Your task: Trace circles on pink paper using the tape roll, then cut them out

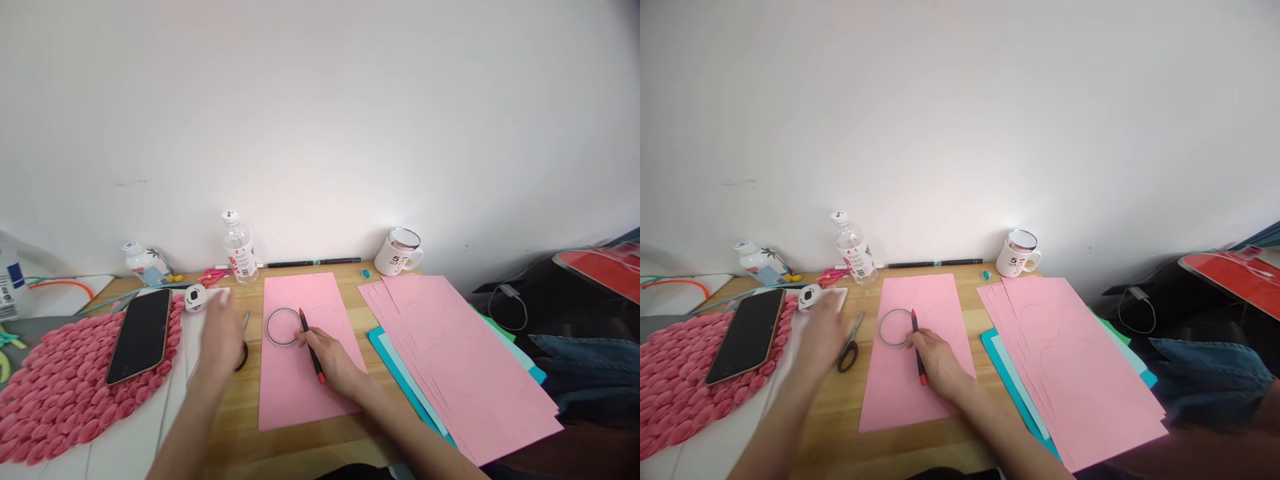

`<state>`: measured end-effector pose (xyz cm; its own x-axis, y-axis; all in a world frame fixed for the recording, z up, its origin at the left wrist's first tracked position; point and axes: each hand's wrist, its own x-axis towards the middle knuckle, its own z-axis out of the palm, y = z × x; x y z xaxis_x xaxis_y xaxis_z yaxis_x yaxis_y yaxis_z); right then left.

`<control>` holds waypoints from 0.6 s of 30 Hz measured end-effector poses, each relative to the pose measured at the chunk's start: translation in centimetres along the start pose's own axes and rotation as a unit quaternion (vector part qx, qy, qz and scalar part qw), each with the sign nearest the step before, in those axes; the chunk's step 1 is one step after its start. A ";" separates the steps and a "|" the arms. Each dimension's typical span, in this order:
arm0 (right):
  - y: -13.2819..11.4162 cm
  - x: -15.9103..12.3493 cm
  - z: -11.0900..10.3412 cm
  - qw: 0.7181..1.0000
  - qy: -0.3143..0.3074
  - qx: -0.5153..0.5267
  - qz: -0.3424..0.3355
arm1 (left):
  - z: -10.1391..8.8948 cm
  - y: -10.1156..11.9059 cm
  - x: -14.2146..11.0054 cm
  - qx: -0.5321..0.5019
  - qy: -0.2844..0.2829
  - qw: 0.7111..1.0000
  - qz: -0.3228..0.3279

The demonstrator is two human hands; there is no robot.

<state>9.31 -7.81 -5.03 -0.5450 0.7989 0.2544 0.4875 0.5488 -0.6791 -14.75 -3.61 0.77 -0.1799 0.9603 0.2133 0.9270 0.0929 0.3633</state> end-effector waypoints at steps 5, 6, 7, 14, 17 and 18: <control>0.0 0.2 -0.1 0.999 0.005 0.035 0.021 | 4.1 4.6 -3.2 0.003 -0.180 0.970 0.165; 0.0 0.2 -0.1 0.999 0.006 0.041 0.025 | 4.2 4.8 -3.4 0.001 -0.201 0.963 0.179; 0.0 0.2 -0.1 0.999 0.007 0.044 0.029 | 4.2 4.9 -3.4 -0.003 -0.214 0.959 0.188; 0.2 0.4 -0.3 0.997 0.014 0.067 0.028 | 3.9 4.7 -2.9 -0.024 -0.241 0.947 0.211; 0.4 0.9 -0.6 0.988 0.073 0.125 0.053 | 4.8 4.5 -3.4 -0.013 -0.245 0.948 0.201; 0.5 1.2 -0.8 0.980 0.108 0.149 0.075 | 5.2 4.4 -3.6 -0.014 -0.239 0.949 0.203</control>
<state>9.40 -6.40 -4.52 -0.3096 0.9162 0.2543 0.3135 0.3509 -0.8824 -8.35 -5.25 -3.10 0.3672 0.9256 -0.0921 0.8776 -0.3118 0.3642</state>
